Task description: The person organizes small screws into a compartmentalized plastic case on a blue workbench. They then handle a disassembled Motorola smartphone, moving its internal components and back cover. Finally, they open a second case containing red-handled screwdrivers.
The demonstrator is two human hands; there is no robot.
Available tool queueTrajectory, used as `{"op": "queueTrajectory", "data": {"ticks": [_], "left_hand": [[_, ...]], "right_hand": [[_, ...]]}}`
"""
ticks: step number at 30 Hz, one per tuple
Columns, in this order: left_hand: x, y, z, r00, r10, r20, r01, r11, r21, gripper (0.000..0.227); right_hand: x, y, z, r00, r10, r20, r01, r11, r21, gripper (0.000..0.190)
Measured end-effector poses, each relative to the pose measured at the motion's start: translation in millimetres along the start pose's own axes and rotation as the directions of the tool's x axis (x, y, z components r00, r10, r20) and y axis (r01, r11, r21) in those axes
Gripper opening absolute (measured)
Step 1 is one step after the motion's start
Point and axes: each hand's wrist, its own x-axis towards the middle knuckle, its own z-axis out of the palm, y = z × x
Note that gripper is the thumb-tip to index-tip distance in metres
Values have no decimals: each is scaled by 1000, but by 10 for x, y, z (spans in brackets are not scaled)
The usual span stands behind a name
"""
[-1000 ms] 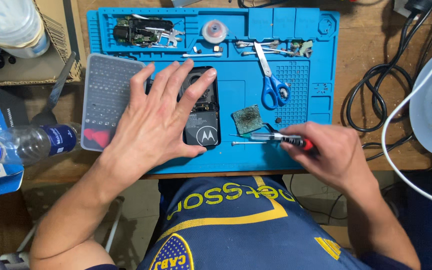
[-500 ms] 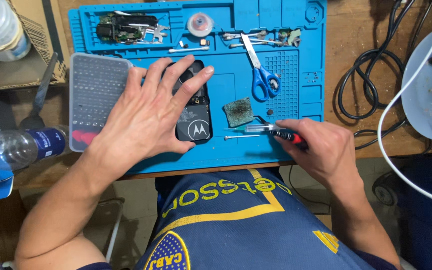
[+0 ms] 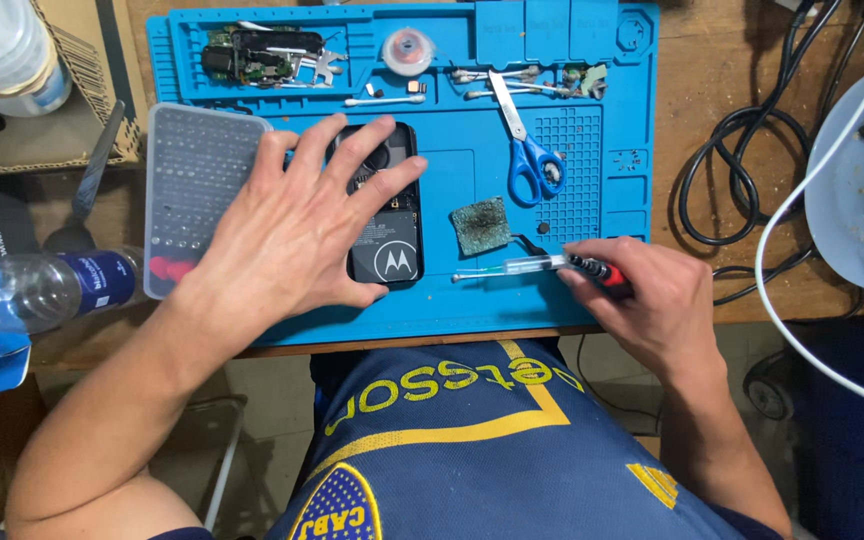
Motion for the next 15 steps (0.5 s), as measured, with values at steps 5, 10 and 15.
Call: {"op": "queueTrajectory", "data": {"ticks": [5,10,15], "left_hand": [[0,49,-50,999,13,-30,-14,1000,-20,121],[38,106,-80,994,74,-82,-84,989,-121,96],[62,112,-26,993,102,-57,-108,987,-120,71]], "right_hand": [[-57,37,12,997,78,-20,-79,997,-14,23],[-111,32,75,979,189,-71,-183,979,91,22],[-143,50,135,964,249,-89,-232,959,164,23]]}}
